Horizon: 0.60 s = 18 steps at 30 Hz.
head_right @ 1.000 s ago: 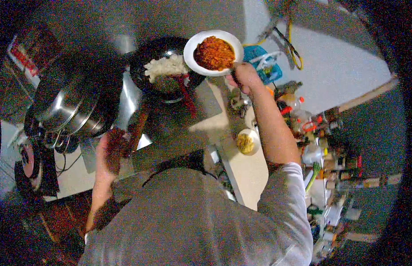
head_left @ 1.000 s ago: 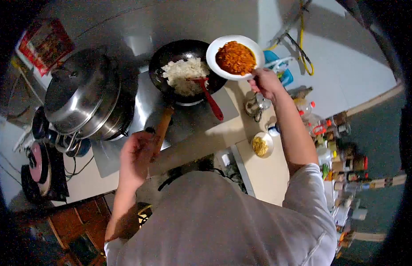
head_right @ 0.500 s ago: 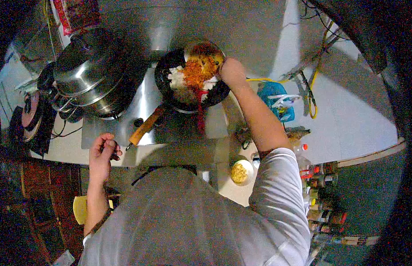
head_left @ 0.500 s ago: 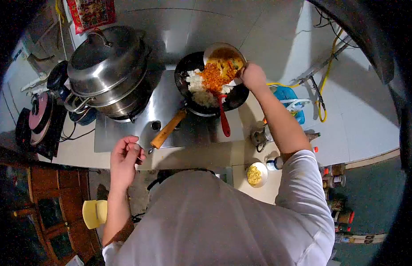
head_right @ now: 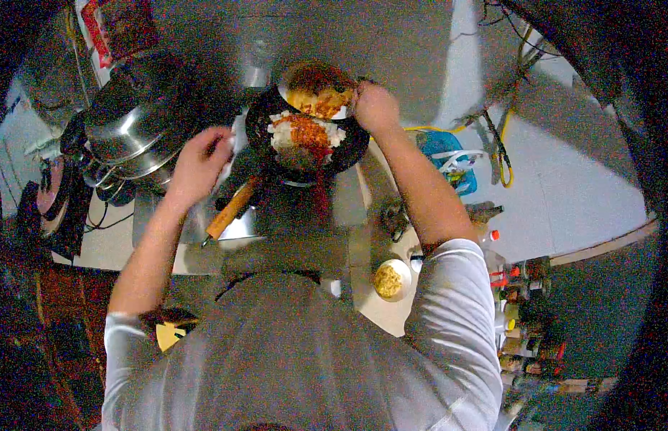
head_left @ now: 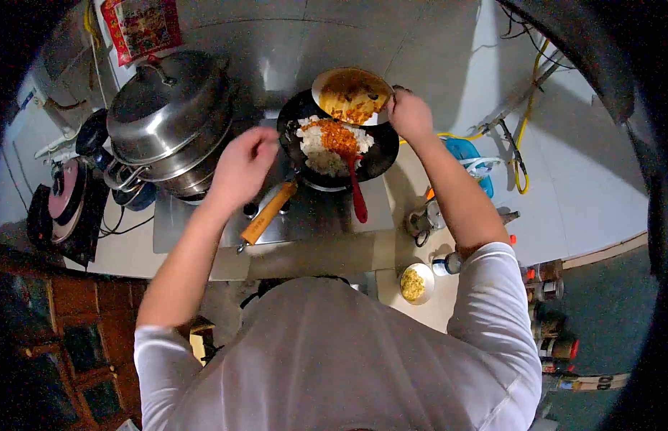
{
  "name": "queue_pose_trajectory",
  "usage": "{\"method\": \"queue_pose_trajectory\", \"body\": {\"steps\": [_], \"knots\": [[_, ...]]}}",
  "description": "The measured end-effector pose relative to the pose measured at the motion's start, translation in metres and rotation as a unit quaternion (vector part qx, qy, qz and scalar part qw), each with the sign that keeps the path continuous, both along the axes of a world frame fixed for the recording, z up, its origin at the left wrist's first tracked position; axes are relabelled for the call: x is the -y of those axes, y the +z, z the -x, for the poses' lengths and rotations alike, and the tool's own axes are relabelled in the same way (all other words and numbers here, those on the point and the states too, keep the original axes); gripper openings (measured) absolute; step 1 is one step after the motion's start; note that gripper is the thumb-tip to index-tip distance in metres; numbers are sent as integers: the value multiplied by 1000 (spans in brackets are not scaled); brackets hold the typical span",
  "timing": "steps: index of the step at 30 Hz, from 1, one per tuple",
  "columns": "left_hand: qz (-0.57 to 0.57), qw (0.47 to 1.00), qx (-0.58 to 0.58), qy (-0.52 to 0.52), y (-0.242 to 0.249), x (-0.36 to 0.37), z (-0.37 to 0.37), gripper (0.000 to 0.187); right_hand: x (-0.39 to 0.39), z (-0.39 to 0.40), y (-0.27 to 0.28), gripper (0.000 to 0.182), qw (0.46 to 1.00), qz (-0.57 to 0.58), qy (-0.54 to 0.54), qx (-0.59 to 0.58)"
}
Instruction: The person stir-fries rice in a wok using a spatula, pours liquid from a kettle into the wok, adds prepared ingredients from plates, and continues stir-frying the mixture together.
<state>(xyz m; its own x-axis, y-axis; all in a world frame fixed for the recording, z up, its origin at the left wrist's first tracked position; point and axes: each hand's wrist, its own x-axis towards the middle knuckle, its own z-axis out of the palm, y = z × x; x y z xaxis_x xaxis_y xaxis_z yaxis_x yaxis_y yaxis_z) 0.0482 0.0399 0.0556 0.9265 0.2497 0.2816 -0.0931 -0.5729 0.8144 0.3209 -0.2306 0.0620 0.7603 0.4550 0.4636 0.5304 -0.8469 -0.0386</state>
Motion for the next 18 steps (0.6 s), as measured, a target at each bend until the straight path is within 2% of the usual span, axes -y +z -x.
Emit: {"method": "queue_pose_trajectory", "body": {"steps": [1, 4, 6, 8, 13, 15, 18], "knots": [[-16, 999, 47, -9, -1, -1, -28, 29, 0, 7, 7, 21, 1000, -4, -2, 3], [-152, 988, 19, 18, 9, -1, -107, 37, -1, 22, 19, 26, 998, -33, 35, -29], [-207, 978, 5, 17, 17, -3, -143, 40, 2, 18, 15, 26, 999, 11, 32, -37], [-326, 931, -142, -78, 30, -2, -170, 43, 4, 16, 9, 26, 999, -1, 38, -27], [-391, 900, -156, -115, 23, -5, -208, 41, 13, 19, 5, 27, 999, -10, 25, -38], [-394, 902, -138, -114, 21, -2, -207, 38, 18, 23, 0, 28, 996, -73, 48, -7], [-418, 897, -88, -116, 24, 10, -199, 35, 21, 29, -5, 30, 991, -131, 22, -32]]}}
